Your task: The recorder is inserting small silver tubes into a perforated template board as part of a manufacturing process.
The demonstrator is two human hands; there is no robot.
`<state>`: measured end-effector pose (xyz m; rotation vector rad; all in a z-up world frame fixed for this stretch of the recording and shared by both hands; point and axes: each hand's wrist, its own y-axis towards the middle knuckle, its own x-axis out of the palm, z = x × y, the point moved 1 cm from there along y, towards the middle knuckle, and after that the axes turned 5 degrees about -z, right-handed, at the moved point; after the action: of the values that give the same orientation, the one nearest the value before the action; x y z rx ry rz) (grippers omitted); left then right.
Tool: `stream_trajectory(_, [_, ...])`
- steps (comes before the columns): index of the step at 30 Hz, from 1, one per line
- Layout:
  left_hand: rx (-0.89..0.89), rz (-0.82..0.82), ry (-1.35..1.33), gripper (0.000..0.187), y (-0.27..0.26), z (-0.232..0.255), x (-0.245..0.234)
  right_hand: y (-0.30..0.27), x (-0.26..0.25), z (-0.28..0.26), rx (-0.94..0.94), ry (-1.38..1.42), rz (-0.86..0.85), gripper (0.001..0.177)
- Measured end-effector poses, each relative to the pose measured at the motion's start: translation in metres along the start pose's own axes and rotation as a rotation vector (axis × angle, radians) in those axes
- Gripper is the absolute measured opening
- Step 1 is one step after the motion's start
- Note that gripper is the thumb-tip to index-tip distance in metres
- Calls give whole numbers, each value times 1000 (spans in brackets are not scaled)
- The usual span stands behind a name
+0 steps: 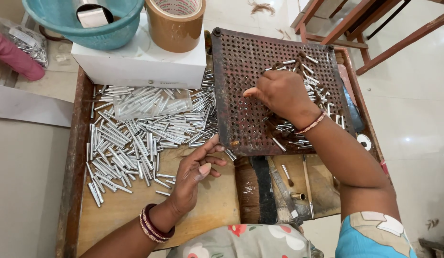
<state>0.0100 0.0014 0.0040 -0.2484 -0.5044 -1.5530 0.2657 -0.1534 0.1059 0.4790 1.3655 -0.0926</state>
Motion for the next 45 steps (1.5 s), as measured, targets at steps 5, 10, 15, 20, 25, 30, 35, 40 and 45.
stream_trajectory(5, [-31,19,4,87,1,-1,0,-3,-15,-2,6,83,3,33])
stream_trajectory(10, [-38,48,48,88,3,-1,1,-26,-44,4,90,275,-84,14])
stream_trajectory(15, [-88,80,53,88,4,1,2,-42,-34,4,-186,264,-184,29])
stream_trajectory(20, [-50,54,39,88,5,-5,-1,-35,-12,0,-180,163,-205,24])
stream_trajectory(25, [-31,58,22,88,2,-2,1,-24,-11,-14,-167,352,-245,17])
stream_trajectory(30, [14,7,16,82,2,-6,-2,-14,-33,-19,-252,479,-110,41])
stream_trajectory(35, [4,19,-4,81,0,-4,-1,-24,-35,-7,-84,384,-163,19])
stream_trajectory(40, [3,10,-2,80,1,-6,-2,-22,-20,-13,-18,303,-153,14])
stream_trajectory(45, [8,22,12,80,1,-5,-2,-14,-11,-16,-43,289,-108,12])
